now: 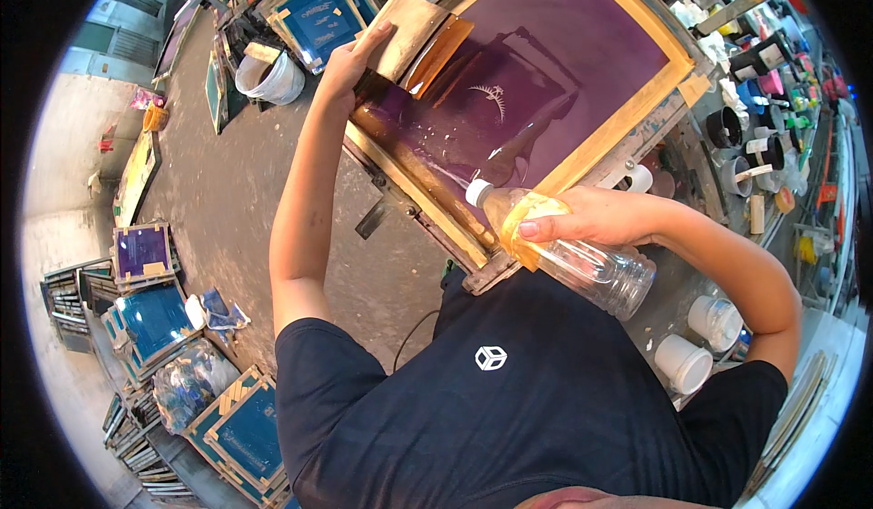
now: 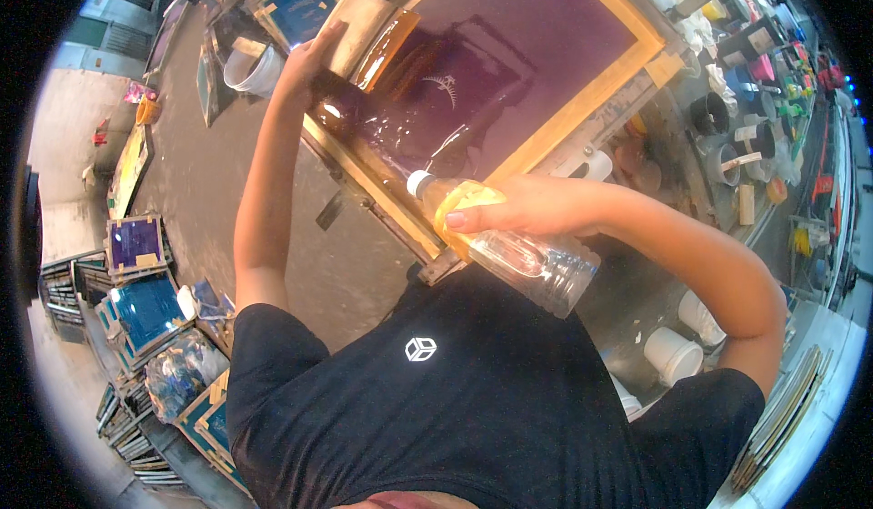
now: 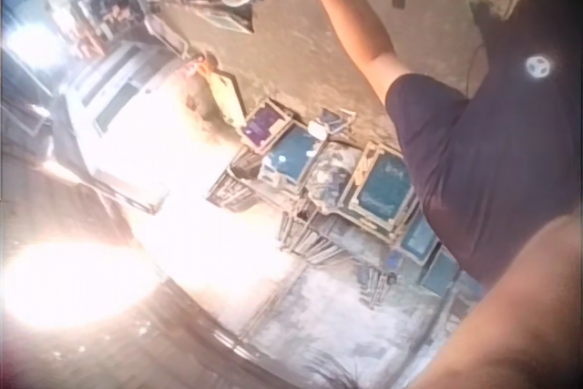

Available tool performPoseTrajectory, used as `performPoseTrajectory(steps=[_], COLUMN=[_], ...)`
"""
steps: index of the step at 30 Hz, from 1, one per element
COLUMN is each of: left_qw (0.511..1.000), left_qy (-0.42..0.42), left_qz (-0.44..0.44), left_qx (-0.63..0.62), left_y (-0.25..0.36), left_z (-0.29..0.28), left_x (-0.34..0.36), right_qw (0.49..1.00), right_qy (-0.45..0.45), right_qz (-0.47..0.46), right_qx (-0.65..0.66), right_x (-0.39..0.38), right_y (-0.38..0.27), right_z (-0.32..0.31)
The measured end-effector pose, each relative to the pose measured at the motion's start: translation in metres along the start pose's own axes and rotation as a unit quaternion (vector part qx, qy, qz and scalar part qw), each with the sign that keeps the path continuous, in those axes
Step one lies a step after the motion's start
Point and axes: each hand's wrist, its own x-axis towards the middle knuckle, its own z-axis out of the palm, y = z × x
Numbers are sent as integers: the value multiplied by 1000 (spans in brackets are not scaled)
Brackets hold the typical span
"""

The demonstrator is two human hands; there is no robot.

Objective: The person uses a squeegee to spread purple ink across a screen printing frame. They repeatedly pull the squeegee from top to bottom to ensure even coverage of the mesh. The person briefly pauses to touch their face before resuming the ink spreading process.

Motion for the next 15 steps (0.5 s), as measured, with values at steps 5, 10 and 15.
performPoseTrajectory(steps=[5,10,15], left_qw=[998,994,997], left_qy=[-9,2,57], left_qz=[-56,-75,-56], left_qx=[-19,-82,-15], left_y=[2,-16,-49], left_z=[3,-52,-94], left_x=[6,16,56], right_qw=[996,978,813], right_qy=[19,188,512], right_qz=[81,-87,-192], right_qx=[40,13,200], right_x=[-25,-35,-56], right_y=[4,58,193], right_z=[-4,-31,-61])
